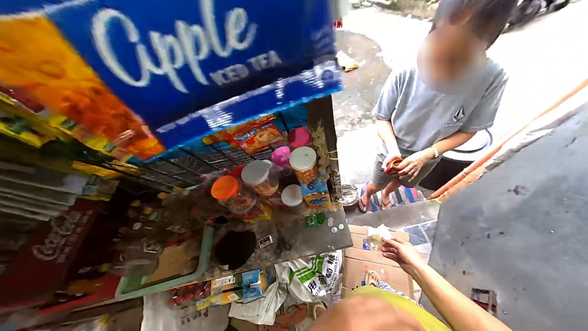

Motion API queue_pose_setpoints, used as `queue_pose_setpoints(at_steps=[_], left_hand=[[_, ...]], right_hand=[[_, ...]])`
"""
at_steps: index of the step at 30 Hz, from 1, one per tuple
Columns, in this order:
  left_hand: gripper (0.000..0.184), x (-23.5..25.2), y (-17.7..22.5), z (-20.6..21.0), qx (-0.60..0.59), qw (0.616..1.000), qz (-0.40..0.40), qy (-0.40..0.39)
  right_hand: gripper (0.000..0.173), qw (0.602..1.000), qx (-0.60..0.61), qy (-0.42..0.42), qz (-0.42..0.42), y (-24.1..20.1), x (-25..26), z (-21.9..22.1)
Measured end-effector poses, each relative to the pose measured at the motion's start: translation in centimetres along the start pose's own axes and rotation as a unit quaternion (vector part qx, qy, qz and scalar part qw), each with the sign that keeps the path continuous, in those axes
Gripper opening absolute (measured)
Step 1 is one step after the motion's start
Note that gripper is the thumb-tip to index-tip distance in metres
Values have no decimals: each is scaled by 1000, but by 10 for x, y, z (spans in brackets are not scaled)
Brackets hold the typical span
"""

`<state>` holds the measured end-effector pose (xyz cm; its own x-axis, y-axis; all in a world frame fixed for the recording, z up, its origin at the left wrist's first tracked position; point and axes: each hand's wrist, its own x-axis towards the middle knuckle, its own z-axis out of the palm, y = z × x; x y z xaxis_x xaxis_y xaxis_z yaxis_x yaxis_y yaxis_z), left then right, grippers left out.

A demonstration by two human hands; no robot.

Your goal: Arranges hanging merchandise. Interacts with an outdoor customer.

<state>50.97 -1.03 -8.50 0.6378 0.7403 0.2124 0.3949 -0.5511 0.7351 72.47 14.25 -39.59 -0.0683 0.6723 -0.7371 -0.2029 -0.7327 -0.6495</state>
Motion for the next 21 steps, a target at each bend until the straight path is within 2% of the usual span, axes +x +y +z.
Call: queue_pose_setpoints(at_steps=[3,6,8,12,15,21], left_hand=[[28,-25,-90,34,-64,973,-222,22],[40,-57,-174,83,-109,893,-435,35],[53,-71,-215,113,-97,853,-510,47],[71,-63,-270,131,-16,828,-558,60],[74,-42,-298,123,47,822,-567,35],[70,-5,-345,110,98,817,-567,-26]], right_hand=[[19,1000,-2,-22,17,-5,7,2],[20,999,-15,-41,28,-8,13,8],[19,998,-21,-49,27,-8,14,12],[17,998,-18,-58,35,-2,13,19],[18,997,-24,-54,46,6,9,21],[16,997,-52,-36,53,19,5,11]])
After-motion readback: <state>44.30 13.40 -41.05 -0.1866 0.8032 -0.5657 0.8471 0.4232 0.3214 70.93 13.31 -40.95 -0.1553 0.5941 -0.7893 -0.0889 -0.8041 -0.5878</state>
